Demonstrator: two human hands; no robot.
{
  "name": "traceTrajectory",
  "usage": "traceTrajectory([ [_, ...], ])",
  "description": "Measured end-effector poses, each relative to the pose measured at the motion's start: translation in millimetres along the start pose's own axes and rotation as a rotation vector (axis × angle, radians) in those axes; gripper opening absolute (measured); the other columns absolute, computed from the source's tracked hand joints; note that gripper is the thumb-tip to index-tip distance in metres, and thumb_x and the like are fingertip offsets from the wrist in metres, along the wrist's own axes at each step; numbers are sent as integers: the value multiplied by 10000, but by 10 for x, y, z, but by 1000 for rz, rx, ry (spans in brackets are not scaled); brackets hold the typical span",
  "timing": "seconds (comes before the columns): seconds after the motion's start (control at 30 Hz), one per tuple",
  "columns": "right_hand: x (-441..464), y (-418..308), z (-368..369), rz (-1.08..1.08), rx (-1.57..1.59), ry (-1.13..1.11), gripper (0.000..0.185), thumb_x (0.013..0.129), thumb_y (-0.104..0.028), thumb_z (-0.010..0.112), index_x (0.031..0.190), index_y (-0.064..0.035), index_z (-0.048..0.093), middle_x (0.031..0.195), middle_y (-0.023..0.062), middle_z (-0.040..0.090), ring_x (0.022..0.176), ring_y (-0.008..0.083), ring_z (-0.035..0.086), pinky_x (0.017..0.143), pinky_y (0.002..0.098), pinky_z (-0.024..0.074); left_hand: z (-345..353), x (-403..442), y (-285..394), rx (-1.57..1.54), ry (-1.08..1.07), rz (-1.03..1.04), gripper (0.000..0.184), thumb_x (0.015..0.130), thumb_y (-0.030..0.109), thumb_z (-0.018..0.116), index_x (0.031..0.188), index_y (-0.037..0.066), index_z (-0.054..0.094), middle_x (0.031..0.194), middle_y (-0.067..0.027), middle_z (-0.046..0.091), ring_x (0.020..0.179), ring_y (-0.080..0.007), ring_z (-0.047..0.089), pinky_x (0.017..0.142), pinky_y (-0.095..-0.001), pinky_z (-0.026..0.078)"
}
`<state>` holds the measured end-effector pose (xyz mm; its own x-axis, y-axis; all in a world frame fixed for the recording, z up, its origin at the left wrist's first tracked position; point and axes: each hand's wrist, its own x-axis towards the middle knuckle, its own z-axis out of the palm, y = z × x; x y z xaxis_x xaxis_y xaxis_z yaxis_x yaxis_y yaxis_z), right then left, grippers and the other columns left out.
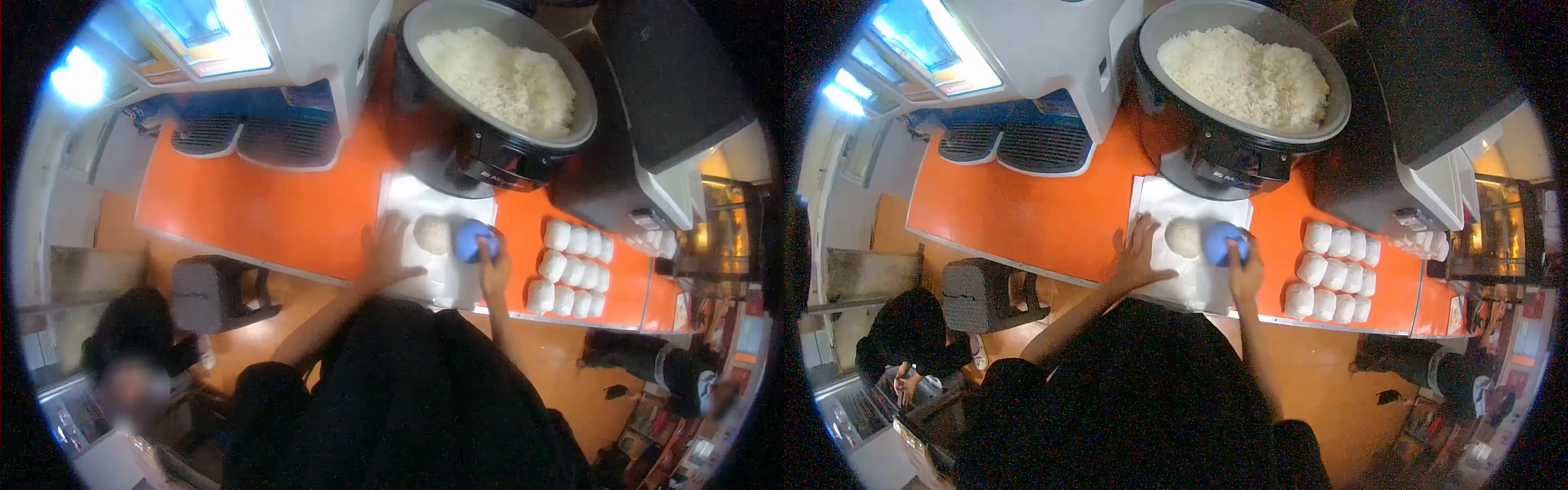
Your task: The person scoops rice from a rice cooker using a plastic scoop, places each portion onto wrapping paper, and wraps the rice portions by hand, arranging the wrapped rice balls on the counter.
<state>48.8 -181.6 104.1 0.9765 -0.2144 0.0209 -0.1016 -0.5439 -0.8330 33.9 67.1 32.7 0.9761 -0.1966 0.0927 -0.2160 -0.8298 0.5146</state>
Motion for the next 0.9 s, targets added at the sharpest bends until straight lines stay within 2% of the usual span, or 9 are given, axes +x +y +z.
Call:
traceTrajectory([
  [0.17,40,492,-545,-16,-222,161,524,918,-411,585,1283,-42,513,1178,249,582,1075,396,577,913,440,453,-68,-275,72,-192,-193,183,546,746,574,714,1073,169,550,1205,-52,495,1369,-281,337,1011,-598,223],
  [0.27,70,647,-609,-112,-457,207,526,908,-370,583,1299,-31,489,1184,269,536,1108,417,529,928,471,430,78,-344,48,-194,-60,234,404,776,489,717,983,170,580,1124,-49,529,1304,-270,415,988,-560,268],
  [0.43,-86,424,-391,-513,-660,188,470,841,-298,635,1203,-13,542,1190,254,534,1093,407,520,919,496,421,14,-305,181,-153,-8,302,302,738,363,730,885,129,607,1002,-58,581,1163,-280,515,936,-493,351],
  [0.53,-241,522,-18,-541,-390,-511,467,783,-314,694,1110,-1,578,1186,236,548,1087,428,512,921,518,416,151,-276,175,-42,23,363,313,703,331,735,873,94,621,960,-89,600,1085,-295,548,917,-475,385],
  [0.7,-504,431,375,-767,-548,-541,518,715,-383,756,1063,-35,594,1077,211,567,1036,400,516,935,516,396,494,-121,82,34,-33,233,251,639,337,704,745,111,675,912,-111,627,963,-329,558,864,-486,407],
  [0.77,-372,596,348,-877,-544,-500,515,719,-314,739,1109,-28,564,1080,211,561,1013,411,526,882,507,408,523,-64,18,-51,101,207,277,642,348,714,747,99,656,888,-106,630,973,-312,564,827,-502,414],
  [0.8,-399,463,273,-632,-516,-484,527,702,-295,732,1122,-32,552,1096,212,544,1006,414,527,845,507,430,401,-19,36,-79,-18,118,284,661,350,711,754,92,640,890,-112,622,977,-313,566,814,-505,420],
  [0.83,-432,260,187,-782,-390,-338,389,690,-117,711,1061,-59,607,1018,176,551,951,367,545,794,459,450,235,43,118,-126,-139,45,293,679,352,708,760,84,623,892,-117,615,981,-315,569,802,-508,426],
  [0.9,-408,227,125,-724,-302,-298,375,703,-95,691,1072,-65,627,983,176,557,930,362,553,778,447,462,32,68,151,-243,-134,26,257,704,329,658,792,88,643,875,-136,632,954,-324,584,767,-512,445],
])
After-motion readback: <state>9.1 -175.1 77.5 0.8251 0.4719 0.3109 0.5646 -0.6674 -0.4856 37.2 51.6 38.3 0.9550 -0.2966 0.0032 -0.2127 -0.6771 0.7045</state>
